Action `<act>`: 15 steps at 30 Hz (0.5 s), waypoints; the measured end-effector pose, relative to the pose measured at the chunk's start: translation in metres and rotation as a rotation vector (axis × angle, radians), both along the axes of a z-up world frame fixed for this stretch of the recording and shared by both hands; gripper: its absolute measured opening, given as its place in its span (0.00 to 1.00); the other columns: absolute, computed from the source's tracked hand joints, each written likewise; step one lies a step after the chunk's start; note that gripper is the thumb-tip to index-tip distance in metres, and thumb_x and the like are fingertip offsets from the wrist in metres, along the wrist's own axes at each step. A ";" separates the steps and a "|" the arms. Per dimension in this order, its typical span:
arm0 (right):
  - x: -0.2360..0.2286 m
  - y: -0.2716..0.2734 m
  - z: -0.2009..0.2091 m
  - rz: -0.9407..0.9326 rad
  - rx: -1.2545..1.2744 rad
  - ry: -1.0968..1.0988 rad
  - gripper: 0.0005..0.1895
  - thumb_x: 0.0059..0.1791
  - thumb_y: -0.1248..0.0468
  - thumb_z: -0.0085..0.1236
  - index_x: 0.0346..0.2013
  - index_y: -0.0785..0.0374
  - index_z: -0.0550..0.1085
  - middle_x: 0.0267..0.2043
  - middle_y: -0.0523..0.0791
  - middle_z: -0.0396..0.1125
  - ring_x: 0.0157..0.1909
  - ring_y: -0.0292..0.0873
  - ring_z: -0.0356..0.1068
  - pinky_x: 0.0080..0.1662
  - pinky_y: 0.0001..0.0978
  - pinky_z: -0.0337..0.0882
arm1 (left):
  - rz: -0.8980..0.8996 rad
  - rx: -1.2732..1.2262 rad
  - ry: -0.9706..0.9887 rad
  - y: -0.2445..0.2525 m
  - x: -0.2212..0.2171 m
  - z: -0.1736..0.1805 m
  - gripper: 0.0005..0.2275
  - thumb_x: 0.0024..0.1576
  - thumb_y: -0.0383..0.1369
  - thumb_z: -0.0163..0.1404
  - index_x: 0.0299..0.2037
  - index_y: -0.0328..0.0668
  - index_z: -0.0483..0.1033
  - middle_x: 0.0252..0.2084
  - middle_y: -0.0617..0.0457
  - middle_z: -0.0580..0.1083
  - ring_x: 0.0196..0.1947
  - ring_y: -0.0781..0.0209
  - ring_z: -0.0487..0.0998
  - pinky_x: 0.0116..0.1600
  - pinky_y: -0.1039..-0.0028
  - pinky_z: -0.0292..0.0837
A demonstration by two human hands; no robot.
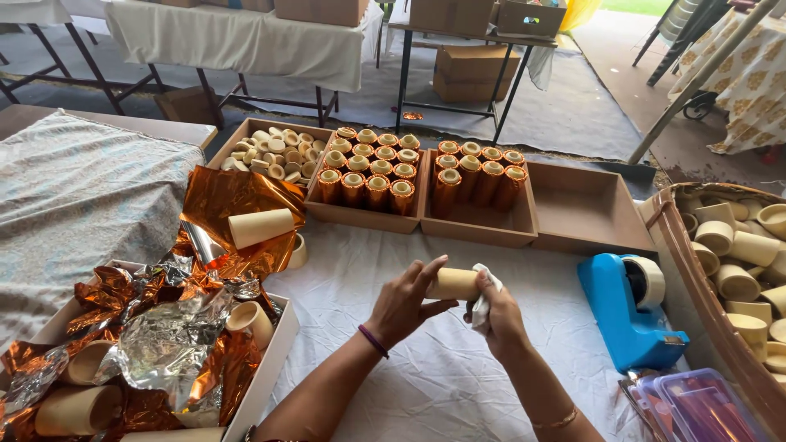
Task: Wrapping small clay cups in decorative metallic copper foil.
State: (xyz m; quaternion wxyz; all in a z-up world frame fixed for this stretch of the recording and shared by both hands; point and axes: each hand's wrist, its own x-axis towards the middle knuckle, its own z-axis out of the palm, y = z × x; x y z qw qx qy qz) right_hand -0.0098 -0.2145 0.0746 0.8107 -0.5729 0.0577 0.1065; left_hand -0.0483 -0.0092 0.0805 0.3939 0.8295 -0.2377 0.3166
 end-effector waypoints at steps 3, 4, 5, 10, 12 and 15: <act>-0.003 -0.002 -0.001 0.061 -0.068 -0.039 0.26 0.52 0.46 0.53 0.54 0.63 0.68 0.31 0.44 0.64 0.27 0.37 0.64 0.28 0.32 0.69 | 0.044 0.153 -0.105 0.006 -0.006 0.012 0.33 0.53 0.47 0.62 0.66 0.46 0.63 0.43 0.46 0.73 0.32 0.49 0.80 0.33 0.63 0.77; -0.001 -0.004 -0.003 0.072 -0.132 -0.080 0.27 0.52 0.46 0.54 0.54 0.63 0.68 0.32 0.43 0.64 0.27 0.37 0.64 0.27 0.31 0.68 | 0.020 0.181 -0.144 0.006 -0.006 0.012 0.31 0.53 0.48 0.63 0.63 0.46 0.66 0.43 0.46 0.72 0.32 0.50 0.80 0.32 0.64 0.78; 0.001 -0.004 -0.013 0.075 -0.133 -0.083 0.27 0.52 0.46 0.54 0.54 0.63 0.68 0.32 0.43 0.64 0.27 0.37 0.64 0.27 0.31 0.68 | 0.023 0.179 -0.146 0.004 -0.006 0.009 0.31 0.53 0.48 0.63 0.63 0.46 0.66 0.43 0.46 0.72 0.32 0.50 0.80 0.32 0.64 0.78; -0.011 0.007 -0.037 -0.039 -0.578 -0.563 0.24 0.58 0.47 0.50 0.45 0.69 0.75 0.25 0.46 0.68 0.23 0.37 0.70 0.24 0.30 0.68 | 0.023 -0.207 0.091 0.003 0.010 -0.020 0.19 0.62 0.46 0.55 0.52 0.41 0.68 0.38 0.47 0.77 0.35 0.53 0.81 0.38 0.65 0.79; -0.034 0.020 0.001 0.024 -0.687 -0.713 0.23 0.54 0.50 0.53 0.48 0.69 0.71 0.23 0.44 0.70 0.22 0.35 0.72 0.25 0.28 0.71 | -0.055 -0.508 0.330 0.012 0.034 -0.048 0.18 0.65 0.47 0.50 0.49 0.38 0.71 0.35 0.47 0.75 0.32 0.56 0.78 0.35 0.67 0.76; -0.036 0.020 0.007 0.100 -0.735 -0.842 0.21 0.51 0.55 0.57 0.50 0.69 0.68 0.25 0.43 0.72 0.23 0.34 0.74 0.25 0.28 0.75 | -0.034 -0.677 0.577 0.016 0.045 -0.067 0.19 0.71 0.46 0.45 0.46 0.35 0.76 0.30 0.45 0.76 0.30 0.57 0.77 0.35 0.70 0.73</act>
